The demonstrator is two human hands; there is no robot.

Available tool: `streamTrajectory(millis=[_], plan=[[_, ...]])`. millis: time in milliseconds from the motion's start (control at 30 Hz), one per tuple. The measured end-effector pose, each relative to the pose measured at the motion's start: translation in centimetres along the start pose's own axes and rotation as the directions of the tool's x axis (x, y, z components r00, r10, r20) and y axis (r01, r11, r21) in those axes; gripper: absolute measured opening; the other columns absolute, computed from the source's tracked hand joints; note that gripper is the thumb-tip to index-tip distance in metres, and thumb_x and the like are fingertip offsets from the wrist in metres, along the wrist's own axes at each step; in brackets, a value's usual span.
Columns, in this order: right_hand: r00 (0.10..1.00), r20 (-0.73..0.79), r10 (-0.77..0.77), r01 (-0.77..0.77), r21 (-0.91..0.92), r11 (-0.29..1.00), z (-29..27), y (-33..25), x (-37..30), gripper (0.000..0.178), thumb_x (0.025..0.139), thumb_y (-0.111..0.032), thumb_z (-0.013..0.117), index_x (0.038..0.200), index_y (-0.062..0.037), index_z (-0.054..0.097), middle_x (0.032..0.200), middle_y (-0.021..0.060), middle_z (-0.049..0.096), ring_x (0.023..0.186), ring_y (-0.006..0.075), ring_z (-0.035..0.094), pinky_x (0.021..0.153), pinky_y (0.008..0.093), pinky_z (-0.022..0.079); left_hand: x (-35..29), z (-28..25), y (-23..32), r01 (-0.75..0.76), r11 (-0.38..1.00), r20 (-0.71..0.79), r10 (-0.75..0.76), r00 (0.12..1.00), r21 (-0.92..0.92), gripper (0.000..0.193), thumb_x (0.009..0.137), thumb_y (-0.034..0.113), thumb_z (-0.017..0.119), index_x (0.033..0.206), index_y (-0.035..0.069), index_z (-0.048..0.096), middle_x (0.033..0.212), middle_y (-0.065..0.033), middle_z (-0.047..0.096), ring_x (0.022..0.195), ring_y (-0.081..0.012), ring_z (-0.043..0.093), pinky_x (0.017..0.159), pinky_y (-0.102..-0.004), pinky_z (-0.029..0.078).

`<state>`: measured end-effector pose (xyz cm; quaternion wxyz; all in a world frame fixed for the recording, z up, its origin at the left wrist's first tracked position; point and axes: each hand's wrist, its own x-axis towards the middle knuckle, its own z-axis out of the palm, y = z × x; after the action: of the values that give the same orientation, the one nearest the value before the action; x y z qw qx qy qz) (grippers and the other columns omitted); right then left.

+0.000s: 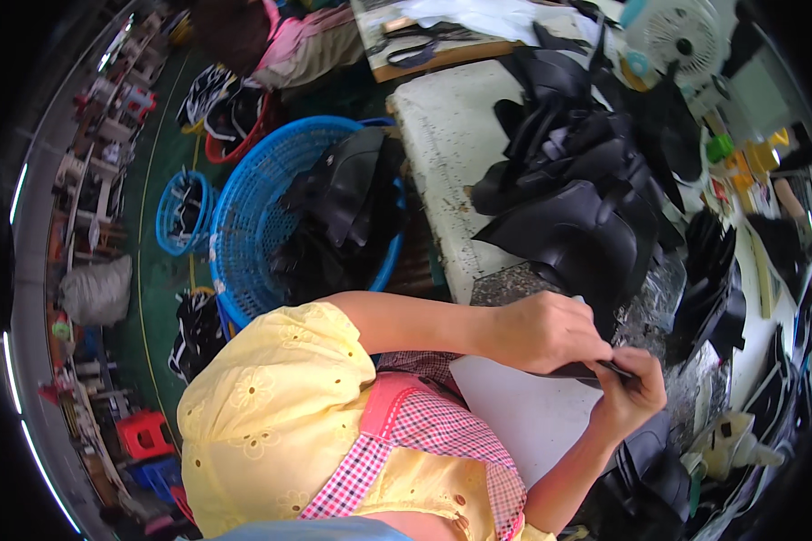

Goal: The person attaches metal fasteners onto leather shoe components by hand and places the assembled pieces into a basket.

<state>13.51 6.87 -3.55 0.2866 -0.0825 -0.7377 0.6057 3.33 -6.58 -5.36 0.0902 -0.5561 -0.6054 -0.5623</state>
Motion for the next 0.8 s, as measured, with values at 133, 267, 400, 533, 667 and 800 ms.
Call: streamTrajectory(millis=[133, 267, 400, 533, 667, 800], plan=[[0.999, -0.036, 0.038, -0.031, 0.19, 0.981, -0.7, 0.2, -0.3, 0.024, 0.058, 0.017, 0.059, 0.066, 0.0, 0.045, 0.072, 0.0104, 0.054, 0.068, 0.0137, 0.051, 0.065, 0.0225, 0.042, 0.2, 0.8, 0.0, -0.161, 0.972, -0.084, 0.177, 0.981, 0.17, 0.022, 0.064, 0.01, 0.058, 0.085, 0.006, 0.057, 0.072, -0.0025, 0.056, 0.065, -0.0187, 0.055, 0.053, -0.0303, 0.044], [0.997, -0.034, 0.069, -0.056, 0.292, 0.955, -0.5, -0.2, -0.4, 0.023, 0.062, 0.014, 0.061, 0.07, -0.0009, 0.045, 0.077, 0.012, 0.055, 0.07, 0.014, 0.053, 0.07, 0.0234, 0.046, 0.2, 1.8, -0.3, -0.169, 0.979, -0.239, 0.192, 0.952, 0.116, 0.021, 0.063, 0.008, 0.06, 0.084, 0.007, 0.057, 0.07, -0.0018, 0.055, 0.063, -0.0181, 0.055, 0.047, -0.0298, 0.041], [0.999, -0.049, -0.012, 0.019, 0.151, 0.988, -0.2, -1.0, -0.7, 0.024, 0.063, 0.011, 0.064, 0.068, -0.0016, 0.044, 0.077, 0.0115, 0.055, 0.071, 0.0145, 0.052, 0.07, 0.0249, 0.045, -0.1, 2.6, -0.2, -0.032, 0.984, -0.303, -0.022, 0.953, -0.173, 0.02, 0.059, 0.002, 0.064, 0.078, 0.006, 0.059, 0.064, -0.0041, 0.057, 0.057, -0.0183, 0.056, 0.047, -0.0276, 0.041], [0.994, 0.085, -0.069, 0.064, 0.062, 0.996, -1.4, -0.7, -0.7, 0.025, 0.062, 0.007, 0.066, 0.068, -0.0023, 0.044, 0.076, 0.0104, 0.053, 0.071, 0.0148, 0.049, 0.072, 0.0276, 0.041, -0.5, 2.7, 0.2, 0.243, 0.789, -0.1, -0.358, 0.929, -0.565, 0.015, 0.058, 0.001, 0.067, 0.072, 0.003, 0.06, 0.062, -0.0076, 0.059, 0.055, -0.0184, 0.058, 0.05, -0.0261, 0.043], [0.965, 0.221, -0.139, 0.175, -0.15, 0.973, -0.9, -1.3, 0.3, 0.027, 0.064, -0.002, 0.067, 0.067, -0.004, 0.04, 0.076, 0.0088, 0.051, 0.073, 0.0154, 0.045, 0.073, 0.0281, 0.037, 0.0, 2.7, -0.2, 0.31, 0.681, -0.011, -0.423, 0.906, -0.663, 0.013, 0.059, 0.001, 0.067, 0.07, 0.001, 0.059, 0.064, -0.0103, 0.061, 0.055, -0.019, 0.059, 0.051, -0.0263, 0.044], [0.978, 0.195, -0.08, 0.113, -0.162, 0.98, -2.5, -0.3, 0.5, 0.031, 0.06, -0.004, 0.067, 0.066, -0.0044, 0.037, 0.075, 0.0086, 0.05, 0.073, 0.0161, 0.043, 0.071, 0.0263, 0.035, 0.6, 3.0, 0.1, 0.201, 0.919, -0.048, -0.23, 0.972, -0.341, 0.014, 0.061, 0.001, 0.064, 0.074, 0.002, 0.058, 0.062, -0.0116, 0.059, 0.057, -0.0244, 0.06, 0.053, -0.0291, 0.045]])
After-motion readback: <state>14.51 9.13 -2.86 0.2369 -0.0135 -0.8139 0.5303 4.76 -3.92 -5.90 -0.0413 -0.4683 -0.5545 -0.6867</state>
